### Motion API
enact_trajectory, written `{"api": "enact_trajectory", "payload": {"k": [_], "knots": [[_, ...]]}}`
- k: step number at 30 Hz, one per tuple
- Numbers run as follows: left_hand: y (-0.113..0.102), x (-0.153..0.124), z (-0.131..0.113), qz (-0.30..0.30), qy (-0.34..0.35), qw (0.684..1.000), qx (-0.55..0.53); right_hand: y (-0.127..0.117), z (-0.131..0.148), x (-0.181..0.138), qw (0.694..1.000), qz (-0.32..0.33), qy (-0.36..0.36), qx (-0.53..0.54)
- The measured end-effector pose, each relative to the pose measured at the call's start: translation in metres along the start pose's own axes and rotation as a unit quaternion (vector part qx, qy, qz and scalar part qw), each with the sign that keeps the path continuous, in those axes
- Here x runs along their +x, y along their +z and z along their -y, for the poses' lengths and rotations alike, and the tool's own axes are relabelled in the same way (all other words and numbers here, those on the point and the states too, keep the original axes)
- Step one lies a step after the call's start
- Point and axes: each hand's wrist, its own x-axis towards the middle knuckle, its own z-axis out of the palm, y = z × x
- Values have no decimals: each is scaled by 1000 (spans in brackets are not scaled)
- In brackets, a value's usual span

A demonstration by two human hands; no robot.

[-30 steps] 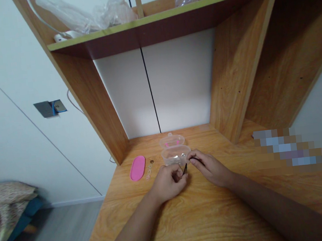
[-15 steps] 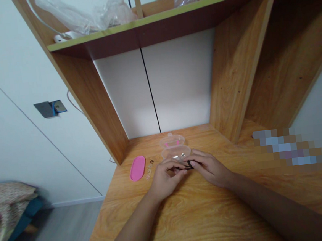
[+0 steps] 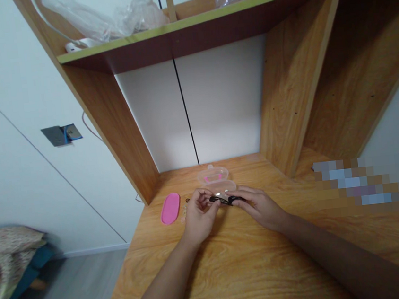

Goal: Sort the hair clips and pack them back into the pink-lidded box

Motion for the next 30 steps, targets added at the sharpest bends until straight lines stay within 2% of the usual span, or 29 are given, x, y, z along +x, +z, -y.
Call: {"api": "enact_trajectory", "payload": {"k": [3, 6, 9, 12, 15, 18, 22, 27, 30], "knots": [[-1, 1, 0, -10, -3, 1000, 4, -1, 2, 1, 1000, -2, 8, -7], [-3, 3, 3, 4, 4, 1000, 0, 0, 2, -1, 1000, 7, 9, -2], [-4, 4, 3, 18, -3, 1000, -14, 4, -1, -4, 998, 27, 47, 25], [-3, 4, 0, 34, -14, 999, -3, 7, -2, -6, 990, 11, 109, 86], [-1, 2, -4, 57, -7, 998, 29, 7, 2, -3, 975, -23, 128, 182], [0, 0, -5, 80, -45, 996, 17, 5, 7, 2, 965, -25, 117, 232], [0, -1, -1, 86, -113, 990, -14, 6, 6, 6, 964, -31, 103, 244], [1, -4, 2, 114, -147, 982, -40, 11, -5, 4, 926, -35, 226, 301], [2, -6, 2, 128, -140, 982, -22, 13, -7, 4, 910, -36, 260, 322]]}}
